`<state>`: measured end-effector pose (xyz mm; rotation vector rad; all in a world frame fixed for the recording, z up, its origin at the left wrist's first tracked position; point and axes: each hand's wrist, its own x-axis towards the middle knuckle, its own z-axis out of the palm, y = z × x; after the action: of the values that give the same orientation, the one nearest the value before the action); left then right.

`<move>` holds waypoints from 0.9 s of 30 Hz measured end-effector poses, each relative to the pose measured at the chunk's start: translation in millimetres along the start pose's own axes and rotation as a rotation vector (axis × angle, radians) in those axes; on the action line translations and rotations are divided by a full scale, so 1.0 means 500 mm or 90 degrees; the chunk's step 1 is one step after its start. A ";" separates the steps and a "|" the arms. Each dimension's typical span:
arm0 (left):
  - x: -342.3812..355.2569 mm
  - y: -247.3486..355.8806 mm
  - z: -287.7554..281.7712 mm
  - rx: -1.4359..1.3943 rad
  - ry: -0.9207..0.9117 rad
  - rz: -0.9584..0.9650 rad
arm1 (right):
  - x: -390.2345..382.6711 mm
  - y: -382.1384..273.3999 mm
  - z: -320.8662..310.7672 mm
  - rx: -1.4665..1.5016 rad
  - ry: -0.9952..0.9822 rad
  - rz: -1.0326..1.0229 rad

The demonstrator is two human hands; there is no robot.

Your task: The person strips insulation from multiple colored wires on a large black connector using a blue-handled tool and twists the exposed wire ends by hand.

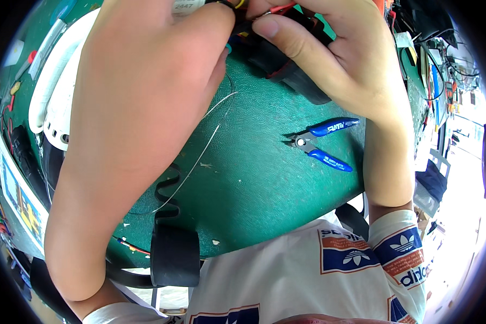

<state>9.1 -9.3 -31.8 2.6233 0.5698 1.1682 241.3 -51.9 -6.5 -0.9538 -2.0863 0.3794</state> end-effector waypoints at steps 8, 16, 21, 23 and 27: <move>0.029 0.013 0.010 0.008 0.000 0.003 | -0.006 0.008 -0.006 -0.013 -0.008 -0.041; 0.034 -0.005 0.019 -0.021 -0.024 0.009 | -0.002 -0.007 -0.009 0.025 -0.003 0.013; 0.049 -0.025 0.051 -0.174 0.130 0.081 | -0.003 -0.016 -0.019 -0.030 -0.034 0.031; 0.044 -0.027 0.038 -0.055 0.061 0.138 | -0.002 -0.011 -0.013 -0.007 -0.019 0.038; 0.030 -0.017 0.018 -0.072 0.008 0.021 | -0.004 -0.005 -0.006 0.042 0.021 0.007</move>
<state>22.5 4.4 -30.8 2.5412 0.4500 1.1921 243.2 -55.1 -4.6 -0.9269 -2.0272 0.4320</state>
